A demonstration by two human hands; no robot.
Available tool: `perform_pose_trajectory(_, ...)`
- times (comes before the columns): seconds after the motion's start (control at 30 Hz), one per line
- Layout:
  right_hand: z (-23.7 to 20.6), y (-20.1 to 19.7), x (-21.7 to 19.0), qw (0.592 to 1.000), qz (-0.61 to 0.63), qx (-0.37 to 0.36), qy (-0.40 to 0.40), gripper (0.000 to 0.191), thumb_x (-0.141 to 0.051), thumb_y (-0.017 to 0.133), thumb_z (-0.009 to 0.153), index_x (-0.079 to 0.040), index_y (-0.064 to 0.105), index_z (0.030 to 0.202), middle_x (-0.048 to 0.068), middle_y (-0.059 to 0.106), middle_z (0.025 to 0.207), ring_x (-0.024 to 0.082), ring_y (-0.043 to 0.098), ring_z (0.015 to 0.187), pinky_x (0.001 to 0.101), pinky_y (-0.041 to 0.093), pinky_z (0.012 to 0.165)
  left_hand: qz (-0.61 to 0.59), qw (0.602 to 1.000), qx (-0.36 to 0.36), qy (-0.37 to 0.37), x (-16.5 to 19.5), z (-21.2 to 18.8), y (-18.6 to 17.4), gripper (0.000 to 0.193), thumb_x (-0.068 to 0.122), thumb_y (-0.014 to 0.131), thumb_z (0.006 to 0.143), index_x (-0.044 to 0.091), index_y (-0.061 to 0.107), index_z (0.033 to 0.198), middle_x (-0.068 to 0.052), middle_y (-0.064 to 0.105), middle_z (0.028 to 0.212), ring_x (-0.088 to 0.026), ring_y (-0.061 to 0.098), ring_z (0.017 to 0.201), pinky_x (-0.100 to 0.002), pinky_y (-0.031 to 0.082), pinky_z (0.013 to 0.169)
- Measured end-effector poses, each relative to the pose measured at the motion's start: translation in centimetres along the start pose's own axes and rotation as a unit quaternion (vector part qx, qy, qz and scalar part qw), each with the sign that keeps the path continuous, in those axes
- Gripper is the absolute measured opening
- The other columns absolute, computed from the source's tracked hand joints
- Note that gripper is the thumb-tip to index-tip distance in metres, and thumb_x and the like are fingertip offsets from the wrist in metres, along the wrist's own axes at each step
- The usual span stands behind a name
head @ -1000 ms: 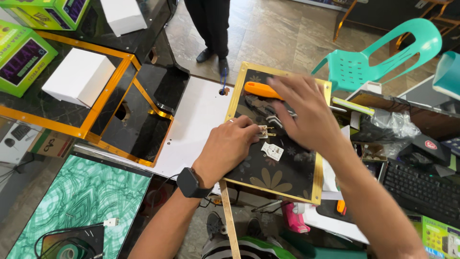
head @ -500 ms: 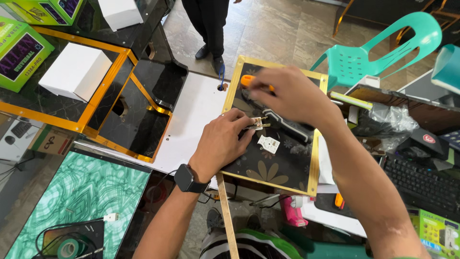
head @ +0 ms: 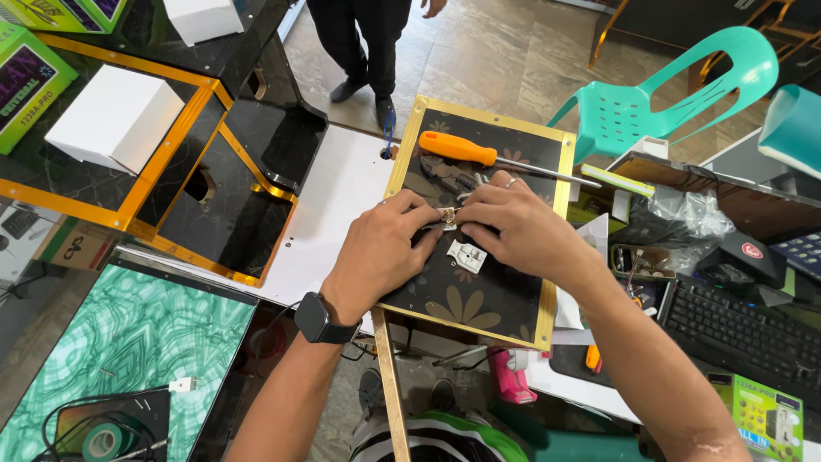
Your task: The person works at a repair bench assembling a small electrical component, handling a black wire and a white socket-like part, twisting wire ends by hand and using a screwdriver and pliers to tighten and adjust the parts. They then carry small parts to a storage shelf and handle them near a cardboard box.
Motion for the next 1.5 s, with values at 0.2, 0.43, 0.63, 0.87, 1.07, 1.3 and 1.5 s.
perform_pose_trajectory(0.2, -0.2, 0.7, -0.3, 0.998, -0.057, 0.005, -0.009, 0.019, -0.005, 0.073, 0.085, -0.011, 0.078, 0.102, 0.002, 0.069, 0.097, 0.025, 0.058, 0.093, 0.0394, 0.044, 0.084, -0.006, 1.000, -0.008, -0.002, 0.0, 0.1, -0.1, 0.015, 0.018, 0.077, 0.087, 0.011, 0.076, 0.101, -0.005, 0.069, 0.097, -0.031, 0.070, 0.083, -0.041, 0.056, 0.071)
perform_pose_trajectory(0.43, -0.5, 1.3, 0.3, 0.999, -0.043, 0.013, -0.001, 0.018, -0.006, 0.073, 0.085, -0.012, 0.079, 0.101, 0.003, 0.070, 0.096, 0.023, 0.060, 0.090, 0.0391, 0.043, 0.081, -0.010, 1.000, -0.017, -0.004, -0.3, 0.1, -0.1, 0.015, 0.019, 0.076, 0.087, 0.011, 0.076, 0.100, -0.005, 0.069, 0.098, -0.031, 0.070, 0.084, -0.041, 0.056, 0.072)
perform_pose_trajectory(0.63, -0.6, 1.5, 0.8, 0.999, -0.038, 0.022, 0.000, 0.021, -0.005, 0.073, 0.084, -0.012, 0.080, 0.103, 0.002, 0.073, 0.099, 0.022, 0.061, 0.093, 0.0397, 0.041, 0.081, -0.007, 0.999, -0.033, -0.015, -0.6, 0.2, -0.2, 0.015, 0.019, 0.076, 0.087, 0.010, 0.075, 0.098, -0.005, 0.068, 0.098, -0.031, 0.069, 0.084, -0.041, 0.056, 0.072)
perform_pose_trajectory(0.87, -0.5, 1.7, 1.1, 0.999, -0.034, 0.006, 0.010, 0.024, -0.002, 0.072, 0.081, -0.013, 0.081, 0.101, 0.000, 0.074, 0.097, 0.023, 0.060, 0.093, 0.0415, 0.040, 0.082, -0.003, 0.999, -0.044, -0.018, -0.5, 0.5, -0.2, 0.015, 0.019, 0.077, 0.085, 0.010, 0.075, 0.097, -0.006, 0.068, 0.096, -0.032, 0.069, 0.085, -0.042, 0.056, 0.072)
perform_pose_trajectory(1.07, -0.3, 1.7, 0.8, 0.999, -0.049, 0.005, 0.010, 0.021, -0.004, 0.073, 0.084, -0.014, 0.081, 0.100, 0.000, 0.072, 0.097, 0.020, 0.060, 0.092, 0.0390, 0.040, 0.080, 0.003, 0.999, -0.049, -0.013, -0.5, 0.6, -0.3, 0.016, 0.021, 0.077, 0.086, 0.011, 0.074, 0.097, -0.005, 0.068, 0.097, -0.031, 0.069, 0.083, -0.043, 0.056, 0.071)
perform_pose_trajectory(1.3, 0.0, 1.3, -0.6, 0.995, -0.094, 0.027, -0.008, 0.018, -0.008, 0.075, 0.080, -0.013, 0.080, 0.096, 0.009, 0.064, 0.100, 0.028, 0.057, 0.099, 0.0394, 0.043, 0.088, 0.028, 0.997, -0.065, -0.011, -0.4, 0.5, -0.2, 0.014, 0.022, 0.074, 0.088, 0.012, 0.075, 0.098, -0.005, 0.066, 0.094, -0.031, 0.069, 0.082, -0.043, 0.055, 0.068)
perform_pose_trajectory(1.5, -0.2, 1.4, -1.8, 0.989, -0.135, 0.024, -0.055, 0.024, -0.003, 0.070, 0.074, -0.006, 0.077, 0.097, 0.004, 0.075, 0.116, 0.025, 0.061, 0.109, 0.0403, 0.045, 0.092, 0.028, 0.998, -0.056, -0.005, -0.2, 0.4, -0.4, 0.015, 0.022, 0.072, 0.090, 0.012, 0.074, 0.101, -0.005, 0.067, 0.095, -0.031, 0.069, 0.083, -0.043, 0.055, 0.068)
Point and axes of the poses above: each hand's wrist, its own z-axis towards the middle knuckle, its own y-axis out of the palm, x = y × z, the point moved 5 cm from there along z, towards the middle knuckle
